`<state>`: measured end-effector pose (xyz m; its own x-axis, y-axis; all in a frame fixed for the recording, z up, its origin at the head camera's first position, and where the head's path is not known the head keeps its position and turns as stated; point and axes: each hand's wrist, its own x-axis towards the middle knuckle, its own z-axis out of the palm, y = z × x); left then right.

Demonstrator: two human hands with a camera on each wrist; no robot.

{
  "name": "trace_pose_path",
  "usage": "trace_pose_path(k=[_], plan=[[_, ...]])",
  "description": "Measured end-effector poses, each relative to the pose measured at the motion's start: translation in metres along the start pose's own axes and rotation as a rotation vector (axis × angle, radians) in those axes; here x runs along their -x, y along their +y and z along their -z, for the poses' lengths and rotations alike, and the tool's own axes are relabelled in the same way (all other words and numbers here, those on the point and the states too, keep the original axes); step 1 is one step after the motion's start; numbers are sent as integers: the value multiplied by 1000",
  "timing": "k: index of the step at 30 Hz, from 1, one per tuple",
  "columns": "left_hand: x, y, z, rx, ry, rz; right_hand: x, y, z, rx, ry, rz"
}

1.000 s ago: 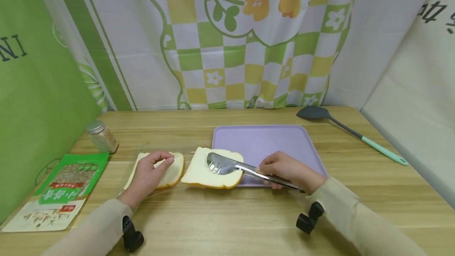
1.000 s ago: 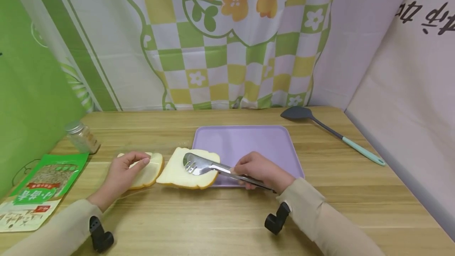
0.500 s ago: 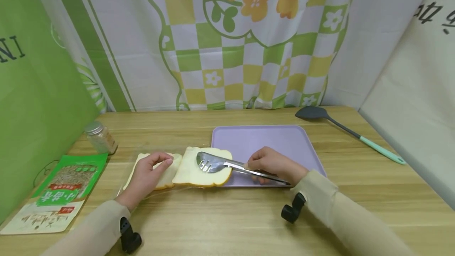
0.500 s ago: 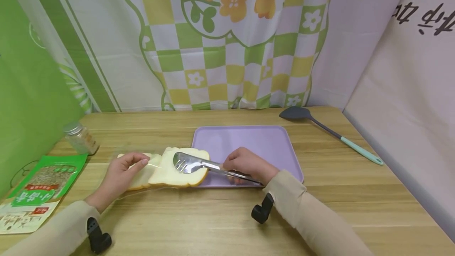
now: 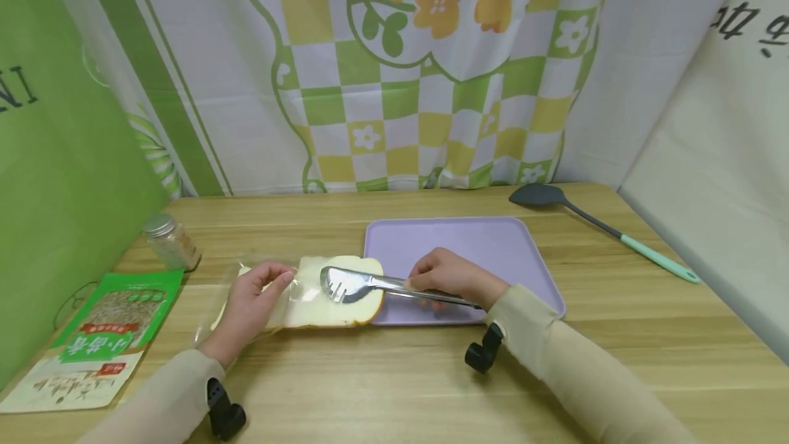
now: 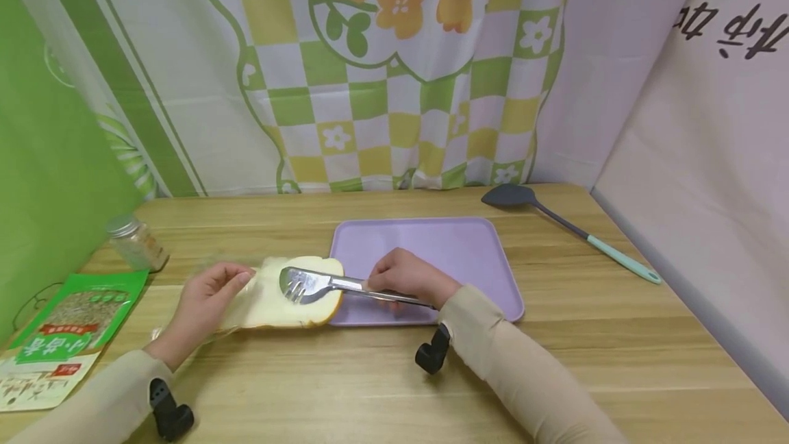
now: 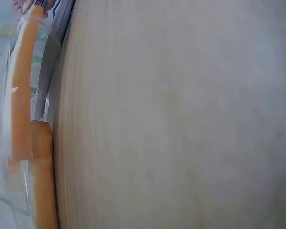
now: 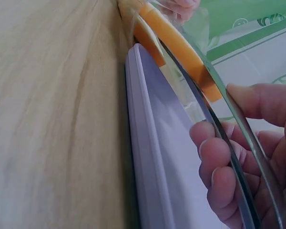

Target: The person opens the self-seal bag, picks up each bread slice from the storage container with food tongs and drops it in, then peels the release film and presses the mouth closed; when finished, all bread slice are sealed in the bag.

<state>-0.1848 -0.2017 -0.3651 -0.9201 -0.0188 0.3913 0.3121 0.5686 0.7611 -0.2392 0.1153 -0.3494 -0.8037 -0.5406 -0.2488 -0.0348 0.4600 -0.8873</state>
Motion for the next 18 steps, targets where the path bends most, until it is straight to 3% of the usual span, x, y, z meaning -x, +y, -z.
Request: trace_pose_path(k=[9,18], plan=[[-1,1,-2,29,11,42,-10,-10,-9,10,-1,3],[-2,0,-5,70,25,22,-15,-13,-12,-39,5,-33]])
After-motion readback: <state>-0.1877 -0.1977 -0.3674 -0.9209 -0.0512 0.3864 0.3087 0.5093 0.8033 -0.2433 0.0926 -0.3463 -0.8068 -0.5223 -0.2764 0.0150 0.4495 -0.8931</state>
